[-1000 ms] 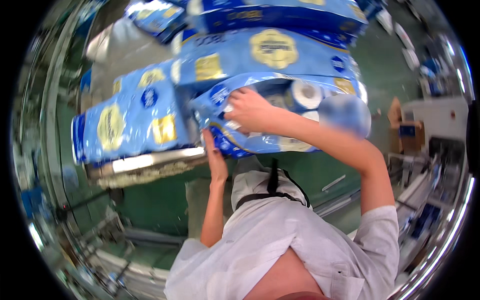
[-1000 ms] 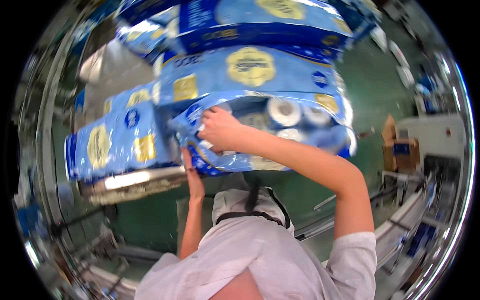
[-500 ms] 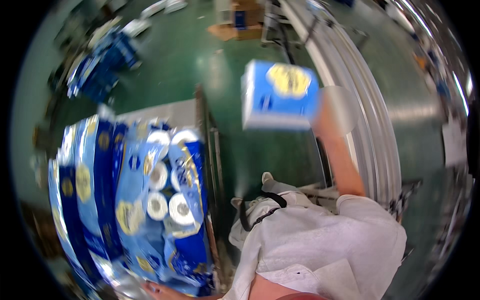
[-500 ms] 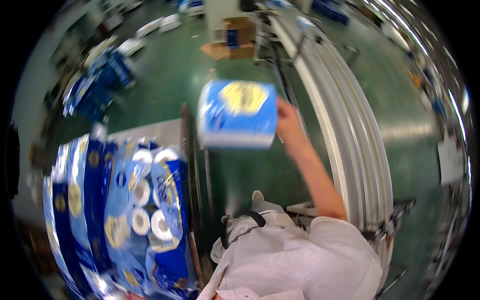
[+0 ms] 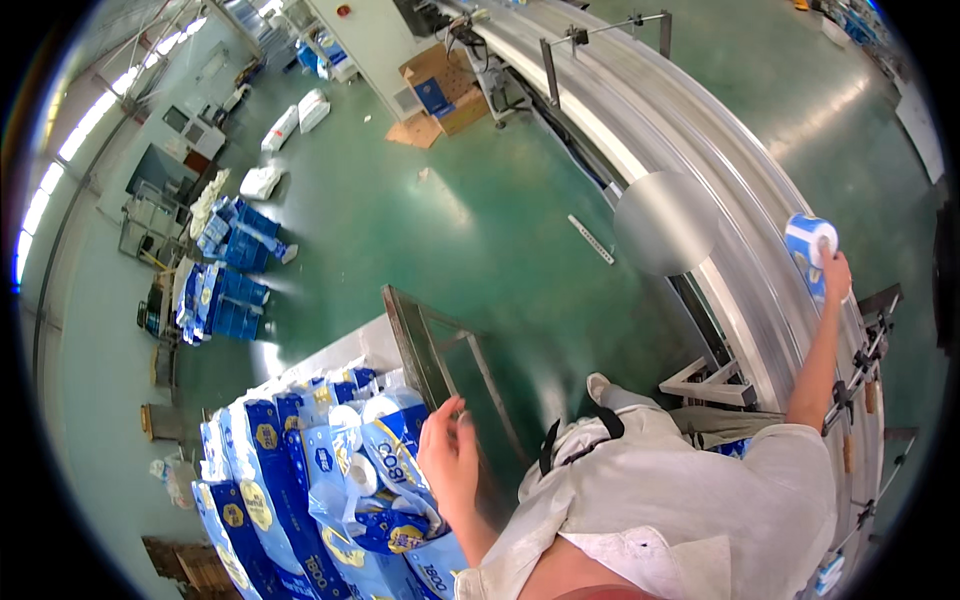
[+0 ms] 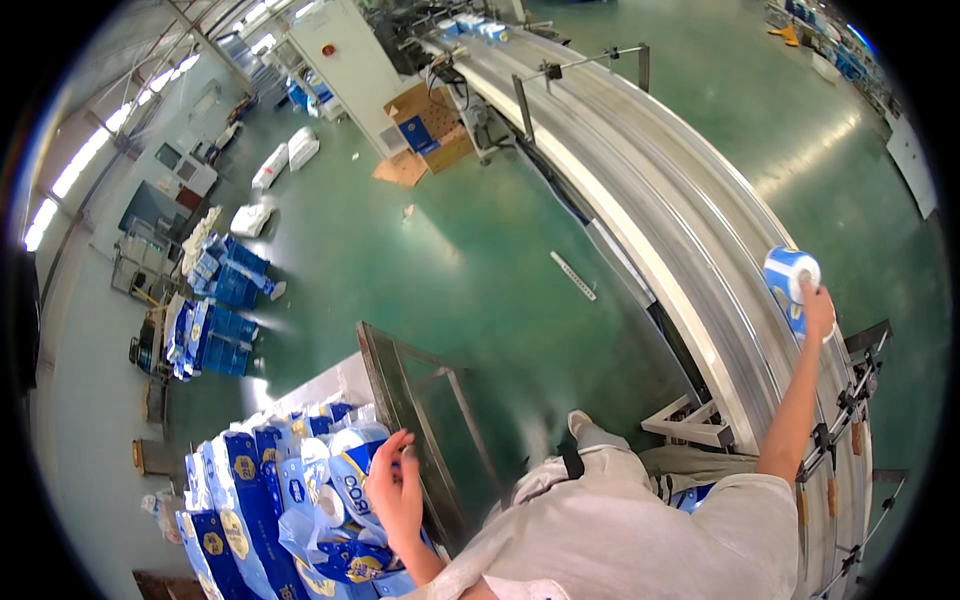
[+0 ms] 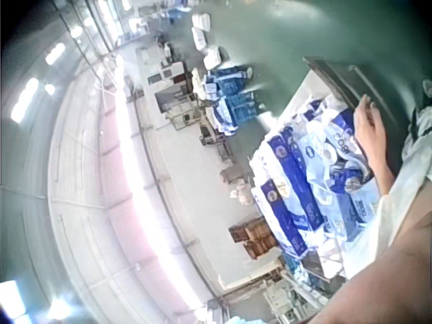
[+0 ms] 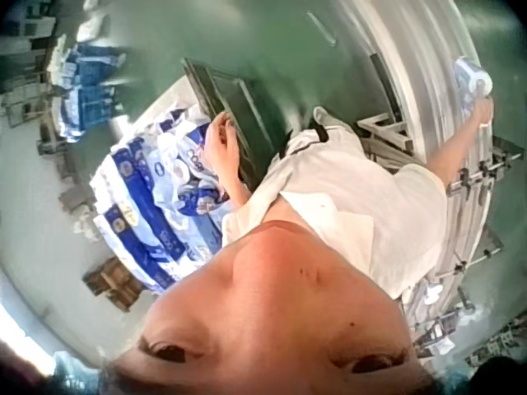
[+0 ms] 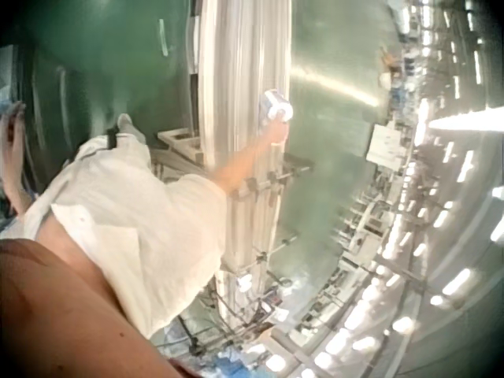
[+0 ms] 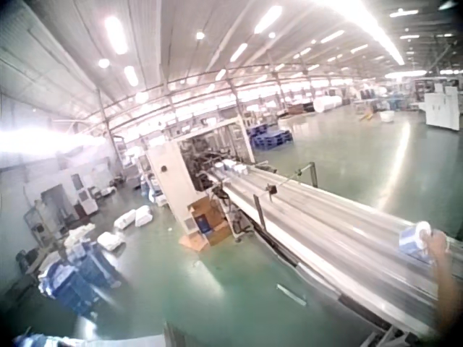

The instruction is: The person takes paper rolls from a conveyor belt and places them into a plastic bag by hand.

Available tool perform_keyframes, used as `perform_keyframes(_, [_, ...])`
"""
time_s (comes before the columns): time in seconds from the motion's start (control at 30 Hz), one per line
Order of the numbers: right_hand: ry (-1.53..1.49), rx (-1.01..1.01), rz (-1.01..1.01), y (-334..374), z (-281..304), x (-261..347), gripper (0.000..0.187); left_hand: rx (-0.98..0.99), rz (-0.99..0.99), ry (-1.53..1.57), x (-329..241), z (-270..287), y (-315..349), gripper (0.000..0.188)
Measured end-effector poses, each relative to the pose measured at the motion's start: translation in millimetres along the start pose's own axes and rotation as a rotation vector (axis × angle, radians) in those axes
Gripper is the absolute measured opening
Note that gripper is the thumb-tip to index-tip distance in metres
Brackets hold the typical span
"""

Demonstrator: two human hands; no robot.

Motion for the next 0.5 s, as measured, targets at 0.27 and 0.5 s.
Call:
perform_keyframes(0.27, [-0.213,0.28,0.032,-106.3,-120.9,-79.2,0.089,-0.049,-0.036,-0.106,29.7,6.4,-5.7,0.023])
perform_keyframes(0.5, [-0.152,0.144,0.925,68.8,-109.3,226.5,0.055,-0.577,0.204,-0.389,119.3,90.1,76.0,0.033])
Point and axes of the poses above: each hand's wrist, its own y-axis away from the middle knuckle, its own z-axis out of the back of the hand, x = y × z, the point moved 5 cm from there along -y, towards the middle knuckle, and after that the axes turned 12 degrees about -x, right-handed, at the moved point
